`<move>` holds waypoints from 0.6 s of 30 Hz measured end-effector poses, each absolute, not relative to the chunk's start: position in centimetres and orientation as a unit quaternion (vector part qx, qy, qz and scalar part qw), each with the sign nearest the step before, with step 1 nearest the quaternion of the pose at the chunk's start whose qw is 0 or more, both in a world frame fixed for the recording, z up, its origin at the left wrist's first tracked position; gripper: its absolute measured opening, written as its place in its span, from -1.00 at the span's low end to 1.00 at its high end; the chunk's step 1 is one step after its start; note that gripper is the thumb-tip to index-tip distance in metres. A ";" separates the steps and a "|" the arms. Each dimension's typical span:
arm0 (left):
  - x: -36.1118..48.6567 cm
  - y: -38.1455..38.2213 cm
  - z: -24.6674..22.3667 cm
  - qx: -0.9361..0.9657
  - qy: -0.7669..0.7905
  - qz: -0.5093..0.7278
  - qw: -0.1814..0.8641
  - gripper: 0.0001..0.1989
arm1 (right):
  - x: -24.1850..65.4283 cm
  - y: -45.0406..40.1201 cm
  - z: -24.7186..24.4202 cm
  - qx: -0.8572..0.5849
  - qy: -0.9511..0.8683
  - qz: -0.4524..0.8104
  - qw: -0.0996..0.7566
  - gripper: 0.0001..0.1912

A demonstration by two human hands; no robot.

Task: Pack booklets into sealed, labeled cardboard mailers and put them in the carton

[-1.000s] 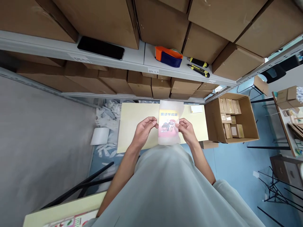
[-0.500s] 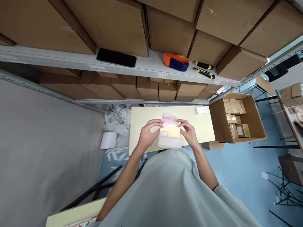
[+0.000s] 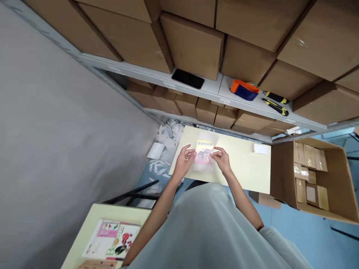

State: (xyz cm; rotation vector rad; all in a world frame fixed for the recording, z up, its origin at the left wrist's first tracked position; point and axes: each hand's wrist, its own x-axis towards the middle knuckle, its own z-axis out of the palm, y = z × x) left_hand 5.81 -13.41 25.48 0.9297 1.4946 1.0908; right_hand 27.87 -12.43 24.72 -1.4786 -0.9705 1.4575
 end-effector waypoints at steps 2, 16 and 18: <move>4.5 -13.8 25.3 0.375 0.652 0.461 0.471 -0.36 | 26.3 -10.9 22.2 -0.585 -0.357 0.611 0.397 -0.45; 2.1 -26.4 23.7 0.230 0.786 0.462 0.340 -0.42 | 16.4 -0.1 8.6 -0.671 -0.303 0.588 0.334 -0.58; 2.1 -27.7 23.5 0.216 0.791 0.471 0.326 -0.45 | 16.1 0.7 7.8 -0.670 -0.329 0.581 0.324 -0.60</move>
